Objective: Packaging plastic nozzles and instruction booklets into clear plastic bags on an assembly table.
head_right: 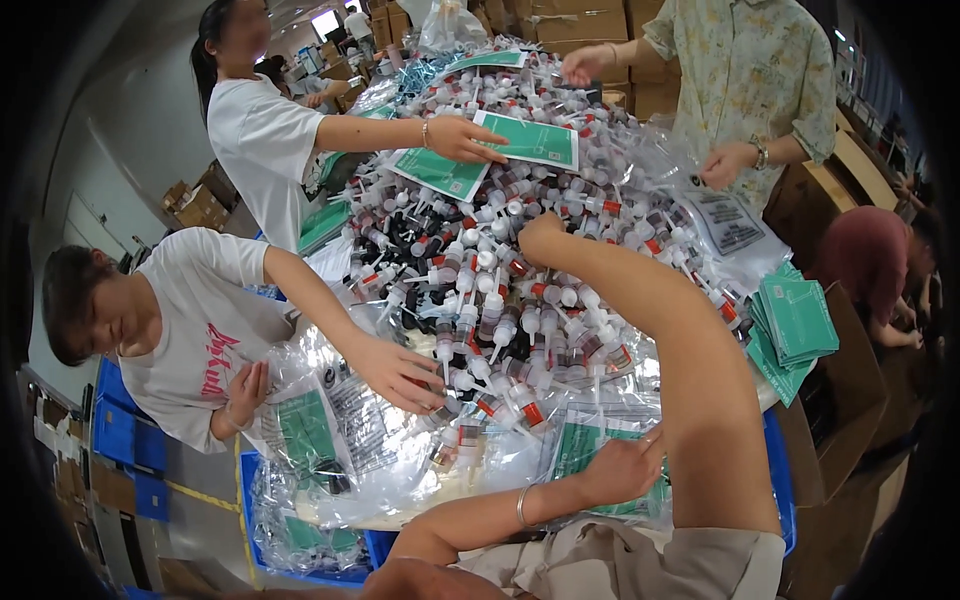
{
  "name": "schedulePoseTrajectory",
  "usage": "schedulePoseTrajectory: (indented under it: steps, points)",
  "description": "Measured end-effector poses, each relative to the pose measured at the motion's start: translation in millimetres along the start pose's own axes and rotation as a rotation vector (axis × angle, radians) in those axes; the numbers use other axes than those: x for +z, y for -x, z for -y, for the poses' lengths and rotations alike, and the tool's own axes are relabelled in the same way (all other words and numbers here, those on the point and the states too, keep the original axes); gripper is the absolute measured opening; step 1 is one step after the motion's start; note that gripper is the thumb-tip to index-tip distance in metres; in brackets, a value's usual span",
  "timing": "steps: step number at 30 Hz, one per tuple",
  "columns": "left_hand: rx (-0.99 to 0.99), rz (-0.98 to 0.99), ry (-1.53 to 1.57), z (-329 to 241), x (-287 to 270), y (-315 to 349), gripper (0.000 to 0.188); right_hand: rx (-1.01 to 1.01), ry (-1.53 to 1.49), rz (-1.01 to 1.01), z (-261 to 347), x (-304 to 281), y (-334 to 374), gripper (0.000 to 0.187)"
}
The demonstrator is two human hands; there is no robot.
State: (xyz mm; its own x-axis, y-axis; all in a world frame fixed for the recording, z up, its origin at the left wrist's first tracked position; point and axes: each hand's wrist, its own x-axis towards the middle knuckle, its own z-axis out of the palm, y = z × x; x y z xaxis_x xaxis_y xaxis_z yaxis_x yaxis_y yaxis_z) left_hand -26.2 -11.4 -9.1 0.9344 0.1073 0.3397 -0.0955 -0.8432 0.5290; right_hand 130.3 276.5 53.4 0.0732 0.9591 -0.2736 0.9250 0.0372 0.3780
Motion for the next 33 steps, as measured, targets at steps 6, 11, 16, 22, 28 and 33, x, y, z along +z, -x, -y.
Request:
schedulePoseTrajectory:
  steps: [6, 11, 16, 22, 28, 33]
  points:
    - [0.020, -0.030, 0.007, -3.8, -3.9, 0.3, 0.068, -0.046, 0.001, -0.210, -4.1, 9.3, 10.6, 0.021]
    - [0.014, -0.042, 0.002, -3.3, -7.3, 0.8, 0.067, -0.112, -0.078, -0.203, -6.2, 9.7, 5.9, 0.023]
    - [0.017, -0.075, 0.017, -3.5, -4.6, -0.7, 0.067, -0.090, -0.385, -0.276, -36.8, 16.1, 3.3, 0.033]
    - [0.023, -0.084, 0.024, -2.6, -0.1, -0.8, 0.066, -0.014, -1.283, -0.034, -81.8, 8.2, 13.7, 0.018]
    - [-0.001, -0.029, -0.028, -2.7, -0.6, 0.4, 0.066, 0.017, -1.721, 0.057, -71.5, -14.1, 45.1, 0.012]
    - [-0.011, -0.052, 0.027, 1.0, 6.2, -2.3, 0.065, -0.162, -1.447, 0.096, -45.1, -18.8, 75.0, 0.015]
